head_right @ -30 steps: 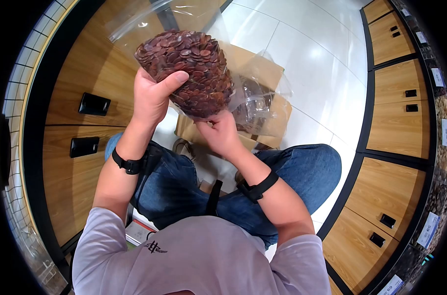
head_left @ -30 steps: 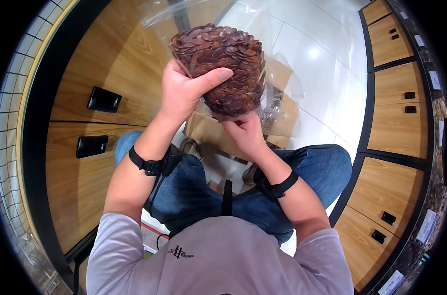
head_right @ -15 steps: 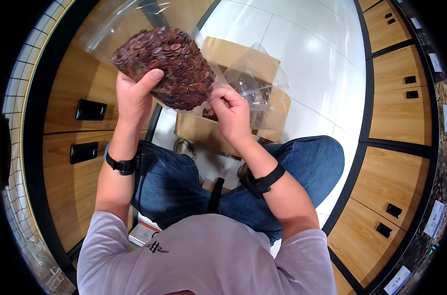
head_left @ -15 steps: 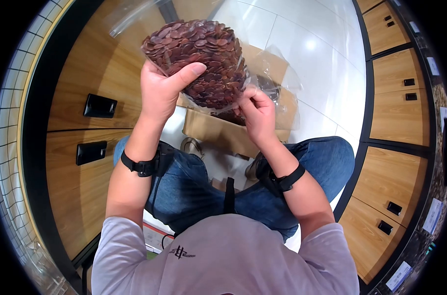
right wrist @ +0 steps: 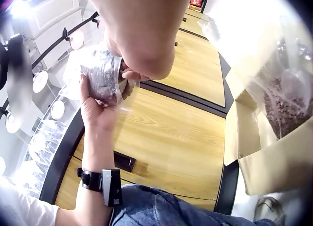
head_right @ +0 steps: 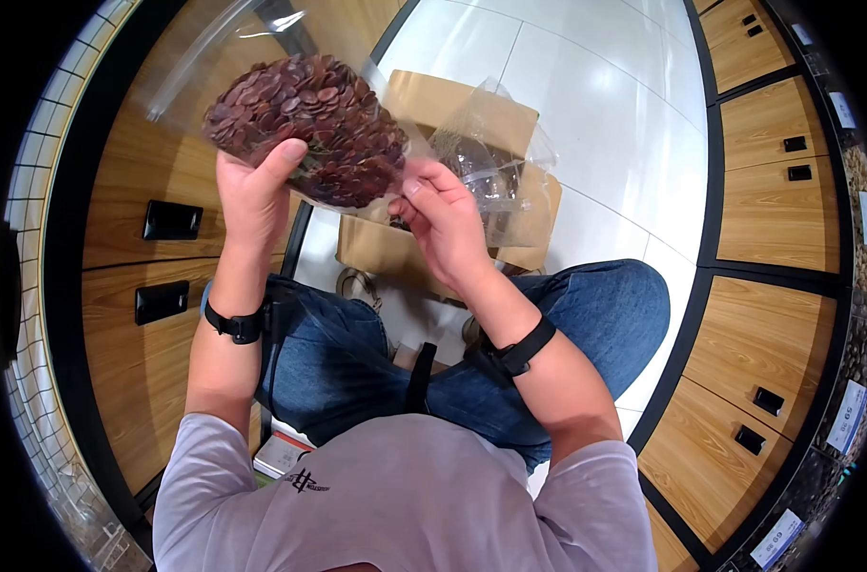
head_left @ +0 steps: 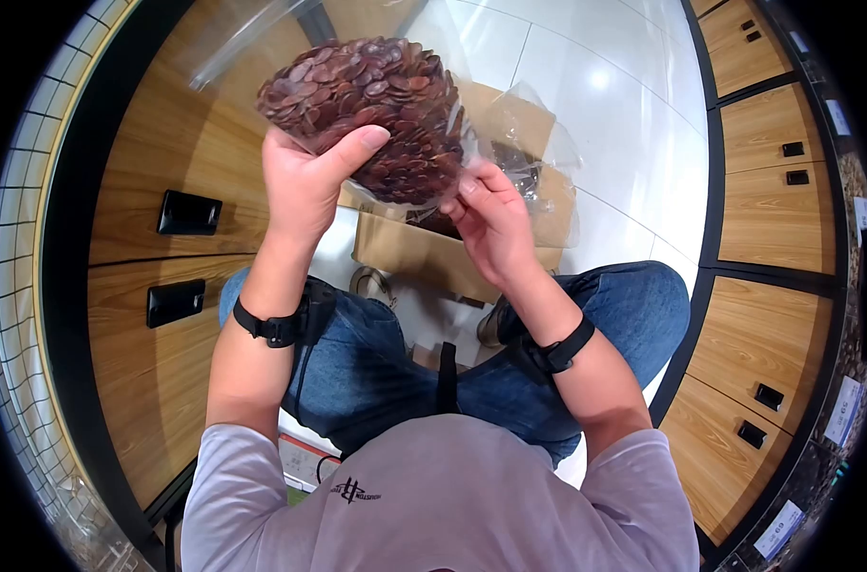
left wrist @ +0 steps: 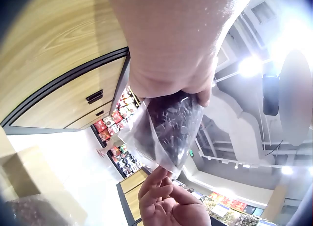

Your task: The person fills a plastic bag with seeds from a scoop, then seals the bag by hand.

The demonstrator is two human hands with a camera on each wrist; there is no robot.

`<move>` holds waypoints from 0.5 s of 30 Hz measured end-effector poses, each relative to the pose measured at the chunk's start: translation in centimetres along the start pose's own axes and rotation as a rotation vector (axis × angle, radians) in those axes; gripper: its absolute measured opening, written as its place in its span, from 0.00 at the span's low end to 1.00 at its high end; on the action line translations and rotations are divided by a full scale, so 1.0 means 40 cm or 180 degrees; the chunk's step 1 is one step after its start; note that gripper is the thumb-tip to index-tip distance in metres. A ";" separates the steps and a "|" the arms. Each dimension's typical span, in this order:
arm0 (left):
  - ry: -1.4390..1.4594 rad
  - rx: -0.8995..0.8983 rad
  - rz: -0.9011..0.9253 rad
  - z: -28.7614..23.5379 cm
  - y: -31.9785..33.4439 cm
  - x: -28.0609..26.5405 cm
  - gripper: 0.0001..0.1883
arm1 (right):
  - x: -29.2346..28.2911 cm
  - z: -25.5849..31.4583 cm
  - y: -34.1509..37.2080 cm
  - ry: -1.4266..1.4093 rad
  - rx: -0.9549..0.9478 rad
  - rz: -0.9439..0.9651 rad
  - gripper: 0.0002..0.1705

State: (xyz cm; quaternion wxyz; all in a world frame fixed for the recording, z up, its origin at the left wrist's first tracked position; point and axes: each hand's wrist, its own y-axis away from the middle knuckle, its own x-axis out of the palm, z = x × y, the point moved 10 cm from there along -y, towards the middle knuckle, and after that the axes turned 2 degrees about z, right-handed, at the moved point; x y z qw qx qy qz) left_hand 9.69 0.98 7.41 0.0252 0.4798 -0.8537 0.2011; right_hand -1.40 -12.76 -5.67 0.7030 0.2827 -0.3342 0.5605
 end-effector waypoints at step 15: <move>-0.0050 0.0098 -0.0092 -0.010 0.002 -0.038 0.25 | 0.038 -0.003 0.023 -0.0878 0.0705 0.0082 0.22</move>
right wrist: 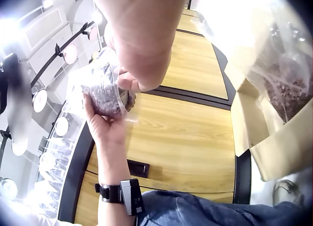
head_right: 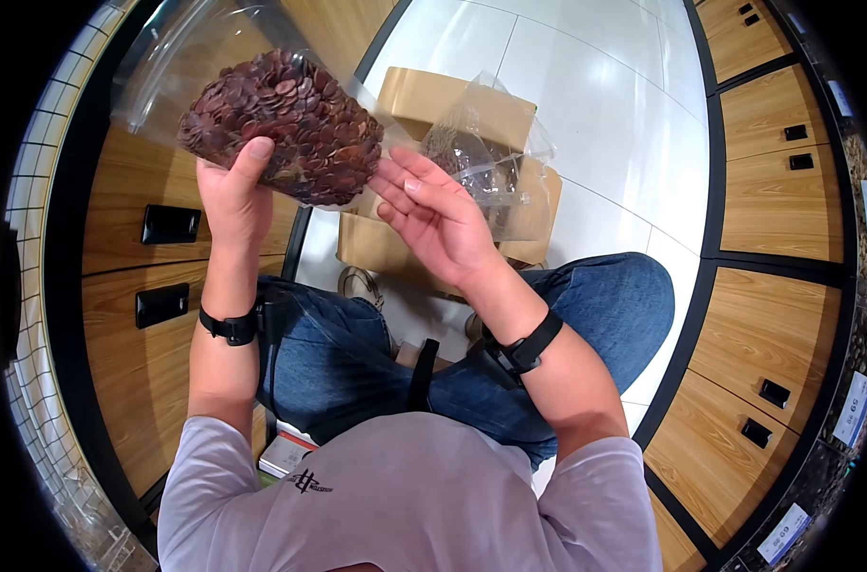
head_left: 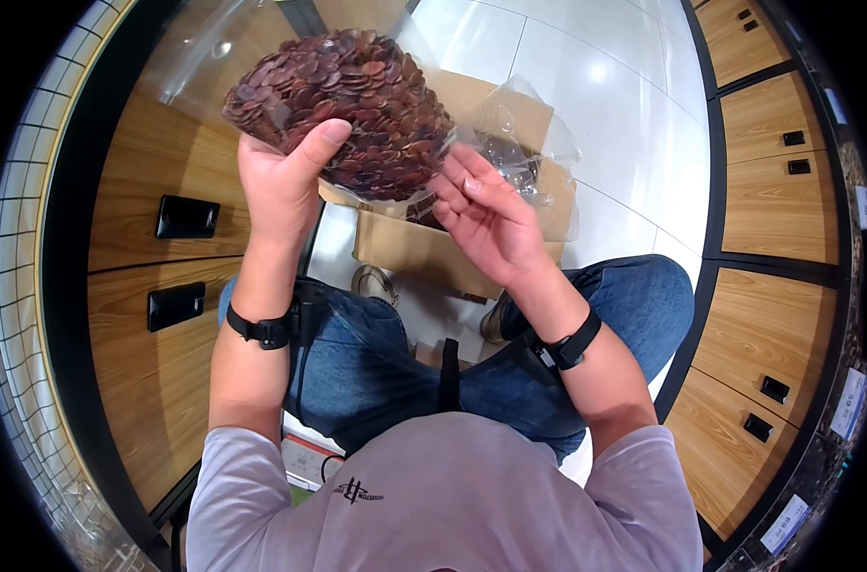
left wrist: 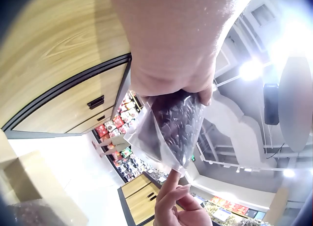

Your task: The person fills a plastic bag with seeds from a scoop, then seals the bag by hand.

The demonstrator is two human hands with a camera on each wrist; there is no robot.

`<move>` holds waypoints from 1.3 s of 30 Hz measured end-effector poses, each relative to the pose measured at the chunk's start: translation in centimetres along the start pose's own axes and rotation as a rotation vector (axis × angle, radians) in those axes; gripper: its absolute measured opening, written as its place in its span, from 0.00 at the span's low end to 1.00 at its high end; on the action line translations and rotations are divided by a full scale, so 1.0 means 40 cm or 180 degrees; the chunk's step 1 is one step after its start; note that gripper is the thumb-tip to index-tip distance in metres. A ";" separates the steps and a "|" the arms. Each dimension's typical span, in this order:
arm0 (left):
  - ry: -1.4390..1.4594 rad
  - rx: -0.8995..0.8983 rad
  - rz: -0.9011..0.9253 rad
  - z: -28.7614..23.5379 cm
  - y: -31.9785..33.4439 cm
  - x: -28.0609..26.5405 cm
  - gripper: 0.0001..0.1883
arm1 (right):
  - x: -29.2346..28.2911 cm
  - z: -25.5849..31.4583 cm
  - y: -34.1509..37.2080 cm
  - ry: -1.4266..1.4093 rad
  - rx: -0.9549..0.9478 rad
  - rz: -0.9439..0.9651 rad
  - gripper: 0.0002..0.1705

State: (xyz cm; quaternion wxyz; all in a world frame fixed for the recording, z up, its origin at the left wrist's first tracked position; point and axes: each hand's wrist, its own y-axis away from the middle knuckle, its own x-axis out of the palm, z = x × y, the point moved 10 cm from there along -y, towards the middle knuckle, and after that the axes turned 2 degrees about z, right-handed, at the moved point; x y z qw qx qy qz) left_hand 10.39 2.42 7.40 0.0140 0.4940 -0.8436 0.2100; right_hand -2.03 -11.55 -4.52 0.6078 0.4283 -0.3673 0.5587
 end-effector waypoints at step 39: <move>-0.0298 0.0027 0.0266 -0.009 0.012 0.048 0.21 | 0.002 -0.091 -0.007 0.0101 0.0651 0.0082 0.26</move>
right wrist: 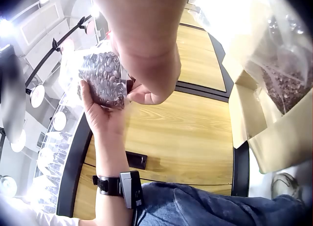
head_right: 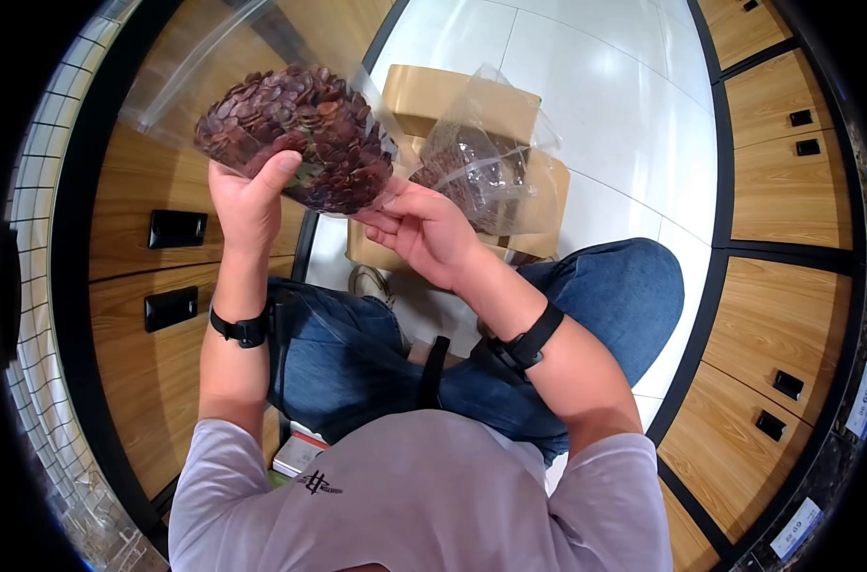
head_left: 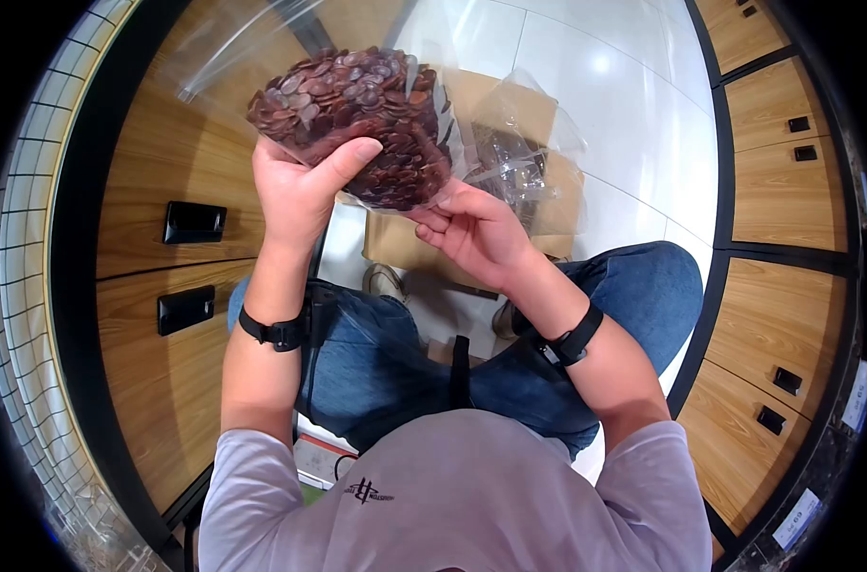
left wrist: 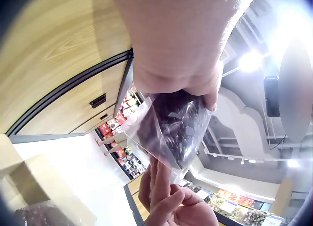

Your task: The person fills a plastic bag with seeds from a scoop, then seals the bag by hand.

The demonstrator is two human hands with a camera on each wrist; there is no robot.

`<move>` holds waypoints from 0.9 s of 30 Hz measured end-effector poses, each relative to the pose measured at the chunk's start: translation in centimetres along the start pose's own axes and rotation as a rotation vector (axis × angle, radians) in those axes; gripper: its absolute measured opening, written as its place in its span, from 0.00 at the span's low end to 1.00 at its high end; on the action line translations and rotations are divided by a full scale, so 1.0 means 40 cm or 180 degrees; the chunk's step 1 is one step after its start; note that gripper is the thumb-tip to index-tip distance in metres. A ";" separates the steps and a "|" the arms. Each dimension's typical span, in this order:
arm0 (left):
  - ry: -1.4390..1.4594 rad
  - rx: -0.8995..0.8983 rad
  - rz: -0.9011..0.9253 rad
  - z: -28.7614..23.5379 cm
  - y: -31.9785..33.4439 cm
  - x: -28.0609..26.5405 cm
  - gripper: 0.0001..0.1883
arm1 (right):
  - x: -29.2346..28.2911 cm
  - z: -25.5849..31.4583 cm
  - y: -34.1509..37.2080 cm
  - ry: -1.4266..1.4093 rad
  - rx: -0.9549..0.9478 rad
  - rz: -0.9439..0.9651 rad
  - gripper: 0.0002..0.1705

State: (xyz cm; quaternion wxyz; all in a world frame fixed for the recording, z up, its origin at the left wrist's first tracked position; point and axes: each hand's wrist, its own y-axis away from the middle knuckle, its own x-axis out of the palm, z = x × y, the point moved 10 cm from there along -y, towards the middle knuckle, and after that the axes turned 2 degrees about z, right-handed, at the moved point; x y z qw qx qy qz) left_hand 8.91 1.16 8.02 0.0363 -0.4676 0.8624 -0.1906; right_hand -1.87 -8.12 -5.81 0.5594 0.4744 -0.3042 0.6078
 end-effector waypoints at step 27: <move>0.0617 -0.0330 0.0271 0.048 0.026 0.051 0.28 | 0.056 0.139 0.041 0.3872 -0.2374 -0.0400 0.16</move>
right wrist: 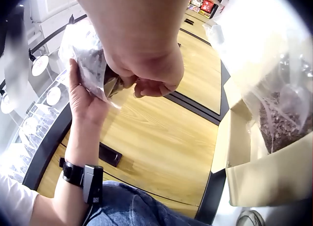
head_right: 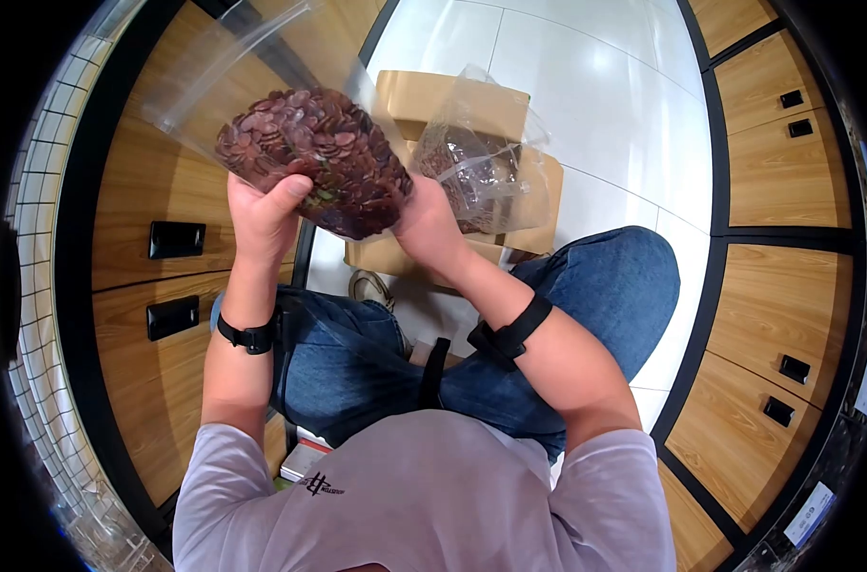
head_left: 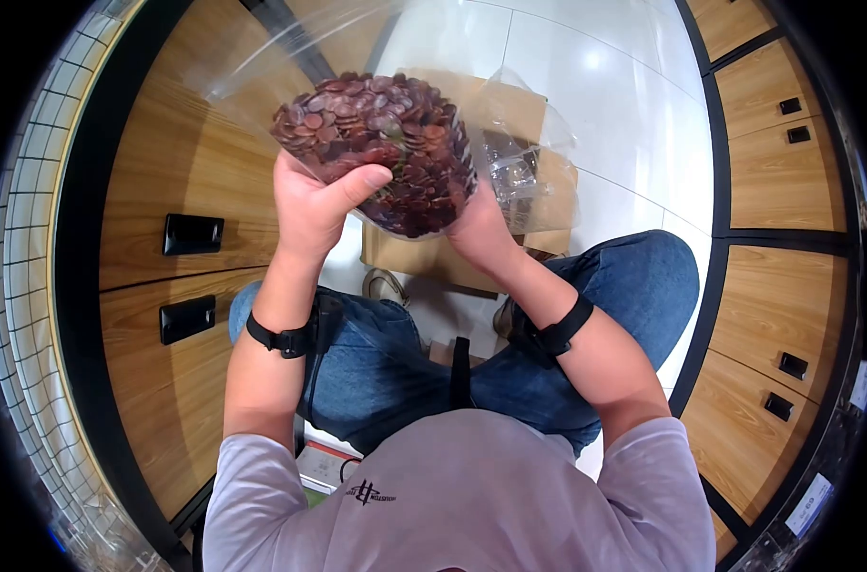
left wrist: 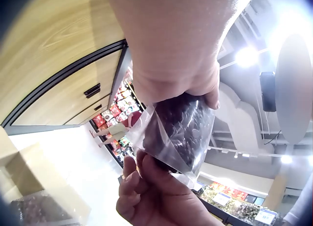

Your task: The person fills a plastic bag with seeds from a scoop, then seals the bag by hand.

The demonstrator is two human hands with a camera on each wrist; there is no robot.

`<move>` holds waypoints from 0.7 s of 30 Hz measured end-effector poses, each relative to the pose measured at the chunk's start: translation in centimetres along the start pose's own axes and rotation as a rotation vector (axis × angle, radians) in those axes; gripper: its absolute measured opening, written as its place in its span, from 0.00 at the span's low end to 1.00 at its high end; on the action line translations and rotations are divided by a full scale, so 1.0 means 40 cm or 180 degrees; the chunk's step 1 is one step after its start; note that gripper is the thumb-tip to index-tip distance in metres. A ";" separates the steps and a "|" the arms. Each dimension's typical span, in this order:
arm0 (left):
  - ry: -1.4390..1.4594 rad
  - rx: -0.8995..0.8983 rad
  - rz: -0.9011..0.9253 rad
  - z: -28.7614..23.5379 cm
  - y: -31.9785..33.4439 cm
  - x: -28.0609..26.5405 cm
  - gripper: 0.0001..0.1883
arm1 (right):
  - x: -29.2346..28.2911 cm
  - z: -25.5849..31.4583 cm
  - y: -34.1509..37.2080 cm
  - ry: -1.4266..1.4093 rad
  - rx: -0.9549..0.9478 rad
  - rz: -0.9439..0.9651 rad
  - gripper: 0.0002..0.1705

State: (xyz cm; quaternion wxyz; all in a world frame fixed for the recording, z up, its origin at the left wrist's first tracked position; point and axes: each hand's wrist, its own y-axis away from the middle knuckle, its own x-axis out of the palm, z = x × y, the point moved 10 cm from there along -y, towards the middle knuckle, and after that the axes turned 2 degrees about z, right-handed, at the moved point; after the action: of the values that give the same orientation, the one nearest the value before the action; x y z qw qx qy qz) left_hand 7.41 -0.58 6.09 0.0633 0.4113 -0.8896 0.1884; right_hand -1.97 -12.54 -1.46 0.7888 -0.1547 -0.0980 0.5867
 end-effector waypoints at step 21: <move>-0.0261 -0.0172 0.0149 0.015 -0.008 0.030 0.27 | 0.113 -0.104 0.071 -0.1708 0.2140 0.0809 0.15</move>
State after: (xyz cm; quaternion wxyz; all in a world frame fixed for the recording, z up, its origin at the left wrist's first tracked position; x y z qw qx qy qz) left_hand 6.90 -1.84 5.94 0.0334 0.3959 -0.9056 0.1486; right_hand -1.78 -8.00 -6.46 0.6636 0.2571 -0.0832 0.6976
